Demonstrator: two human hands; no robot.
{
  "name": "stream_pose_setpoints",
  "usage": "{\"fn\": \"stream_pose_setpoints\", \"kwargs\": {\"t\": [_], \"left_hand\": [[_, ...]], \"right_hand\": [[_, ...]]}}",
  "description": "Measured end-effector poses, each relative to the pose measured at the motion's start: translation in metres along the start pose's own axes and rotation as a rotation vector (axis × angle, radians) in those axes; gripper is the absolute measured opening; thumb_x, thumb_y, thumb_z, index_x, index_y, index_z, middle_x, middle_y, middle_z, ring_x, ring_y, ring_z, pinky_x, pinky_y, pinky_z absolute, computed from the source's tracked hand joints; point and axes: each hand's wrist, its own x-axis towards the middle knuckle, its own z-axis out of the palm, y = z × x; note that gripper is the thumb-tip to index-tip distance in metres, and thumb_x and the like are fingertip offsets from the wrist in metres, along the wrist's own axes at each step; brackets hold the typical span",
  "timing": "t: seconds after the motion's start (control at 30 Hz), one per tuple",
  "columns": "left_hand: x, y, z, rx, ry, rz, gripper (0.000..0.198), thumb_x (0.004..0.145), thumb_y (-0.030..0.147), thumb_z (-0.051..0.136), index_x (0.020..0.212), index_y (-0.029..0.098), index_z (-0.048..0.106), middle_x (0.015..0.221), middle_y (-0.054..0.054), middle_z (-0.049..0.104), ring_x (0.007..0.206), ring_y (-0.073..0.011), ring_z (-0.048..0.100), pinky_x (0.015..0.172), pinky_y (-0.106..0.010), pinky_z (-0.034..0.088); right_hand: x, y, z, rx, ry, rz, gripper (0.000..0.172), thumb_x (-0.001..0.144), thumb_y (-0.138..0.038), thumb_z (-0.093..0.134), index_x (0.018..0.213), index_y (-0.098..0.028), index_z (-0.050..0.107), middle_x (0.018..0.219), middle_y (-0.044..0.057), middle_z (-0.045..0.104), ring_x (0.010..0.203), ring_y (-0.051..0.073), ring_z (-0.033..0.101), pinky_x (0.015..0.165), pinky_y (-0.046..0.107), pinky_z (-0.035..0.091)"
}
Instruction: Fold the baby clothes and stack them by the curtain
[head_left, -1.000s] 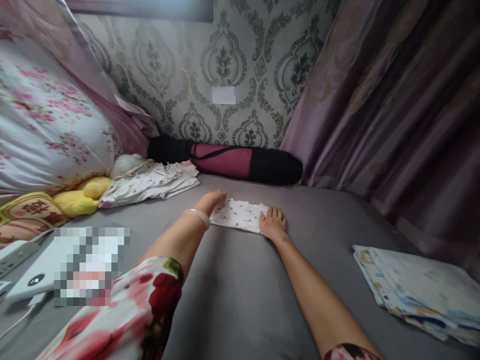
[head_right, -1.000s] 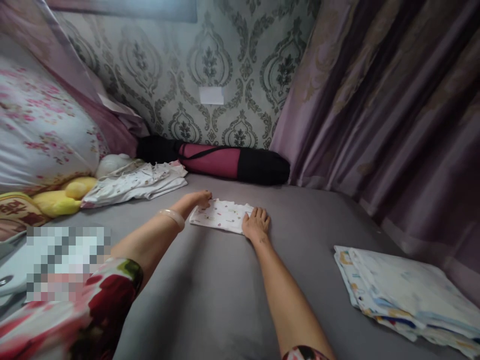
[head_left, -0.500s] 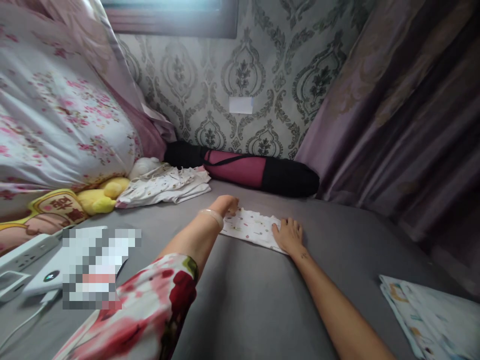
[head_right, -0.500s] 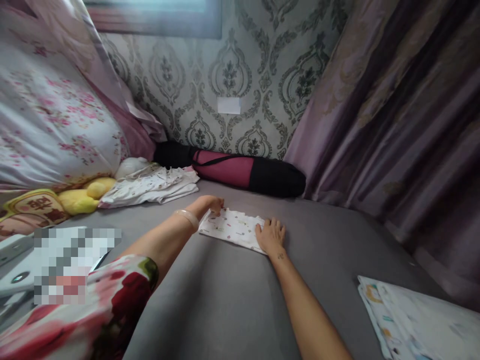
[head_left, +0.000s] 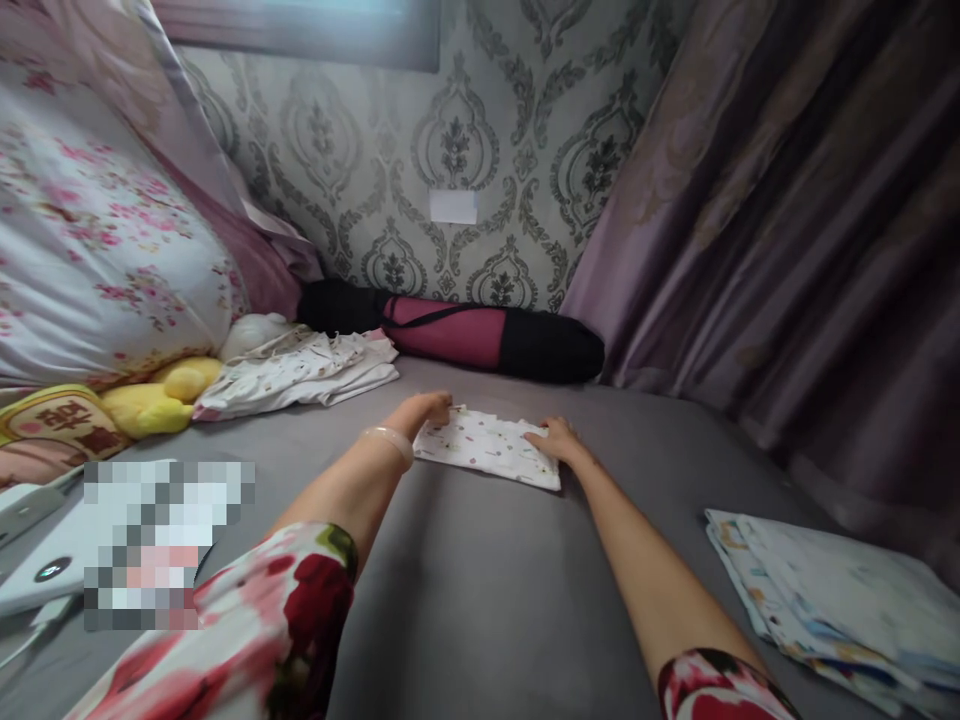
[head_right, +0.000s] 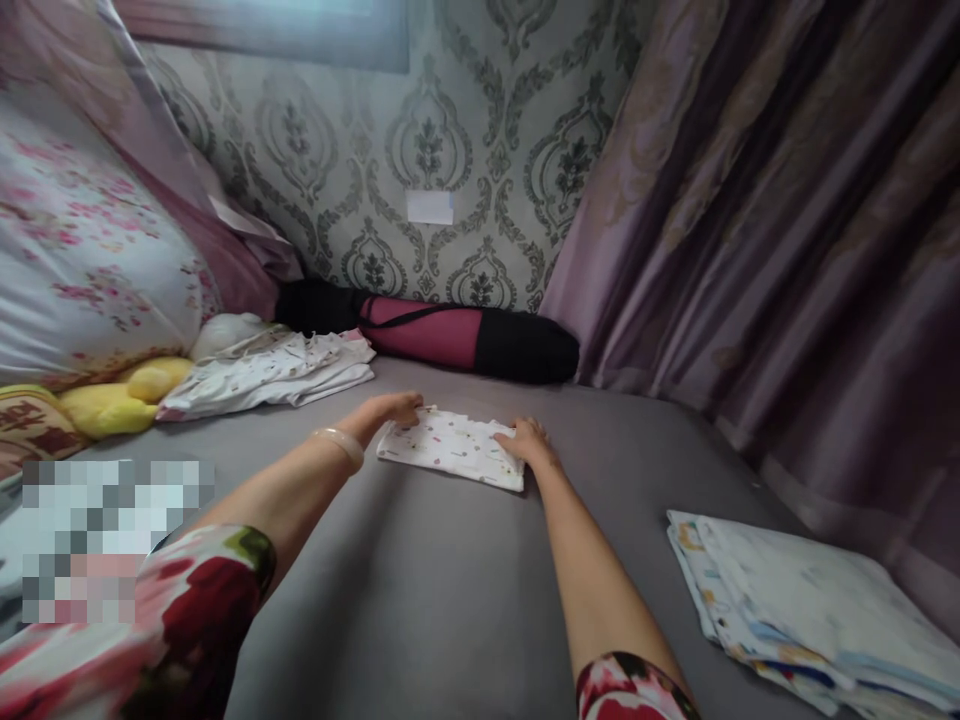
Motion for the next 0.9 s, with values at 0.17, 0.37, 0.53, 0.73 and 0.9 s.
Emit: {"fn": "stream_pose_setpoints", "kwargs": {"t": [0.17, 0.37, 0.53, 0.73, 0.9], "left_hand": [[-0.019, 0.005, 0.009, 0.005, 0.09, -0.06, 0.037, 0.073, 0.018, 0.057, 0.109, 0.022, 0.065, 0.111, -0.009, 0.07, 0.107, -0.0268, 0.061, 0.094, -0.043, 0.043], [-0.036, 0.006, 0.005, -0.033, 0.218, -0.044, 0.032, 0.078, 0.019, 0.053, 0.107, 0.023, 0.064, 0.114, -0.007, 0.069, 0.113, -0.0277, 0.058, 0.097, -0.044, 0.037], [-0.052, 0.005, -0.017, -0.069, 0.307, -0.021, 0.028, 0.077, 0.025, 0.057, 0.104, 0.026, 0.065, 0.11, -0.005, 0.07, 0.11, -0.0276, 0.059, 0.095, -0.042, 0.035], [-0.069, 0.006, -0.04, -0.095, 0.407, 0.014, 0.027, 0.079, 0.03, 0.057, 0.105, 0.025, 0.065, 0.106, -0.005, 0.07, 0.105, -0.0265, 0.06, 0.093, -0.04, 0.034], [-0.078, 0.005, -0.043, -0.102, 0.543, 0.063, 0.028, 0.081, 0.03, 0.055, 0.107, 0.024, 0.063, 0.1, -0.005, 0.071, 0.103, -0.0257, 0.059, 0.094, -0.041, 0.031]], "right_hand": [[0.001, 0.0, 0.0, 0.128, 0.067, -0.05, 0.029, 0.074, -0.034, 0.071, 0.099, -0.02, 0.069, 0.104, 0.009, 0.068, 0.101, 0.023, 0.062, 0.082, 0.029, 0.046], [-0.008, 0.001, -0.014, 0.212, 0.105, -0.139, 0.013, 0.074, -0.021, 0.066, 0.087, -0.018, 0.066, 0.087, 0.004, 0.069, 0.082, 0.017, 0.062, 0.068, 0.023, 0.043], [-0.017, 0.001, -0.033, 0.29, 0.139, -0.181, 0.011, 0.073, -0.022, 0.066, 0.084, -0.019, 0.064, 0.08, 0.001, 0.067, 0.07, 0.014, 0.059, 0.063, 0.022, 0.043], [-0.03, -0.002, -0.06, 0.422, 0.249, -0.29, 0.009, 0.068, -0.021, 0.065, 0.076, -0.019, 0.061, 0.074, -0.001, 0.065, 0.069, 0.015, 0.059, 0.063, 0.024, 0.043], [-0.047, -0.001, -0.072, 0.403, 0.397, -0.352, 0.013, 0.069, -0.025, 0.064, 0.081, -0.02, 0.061, 0.081, 0.001, 0.068, 0.077, 0.017, 0.06, 0.071, 0.027, 0.044]]}}
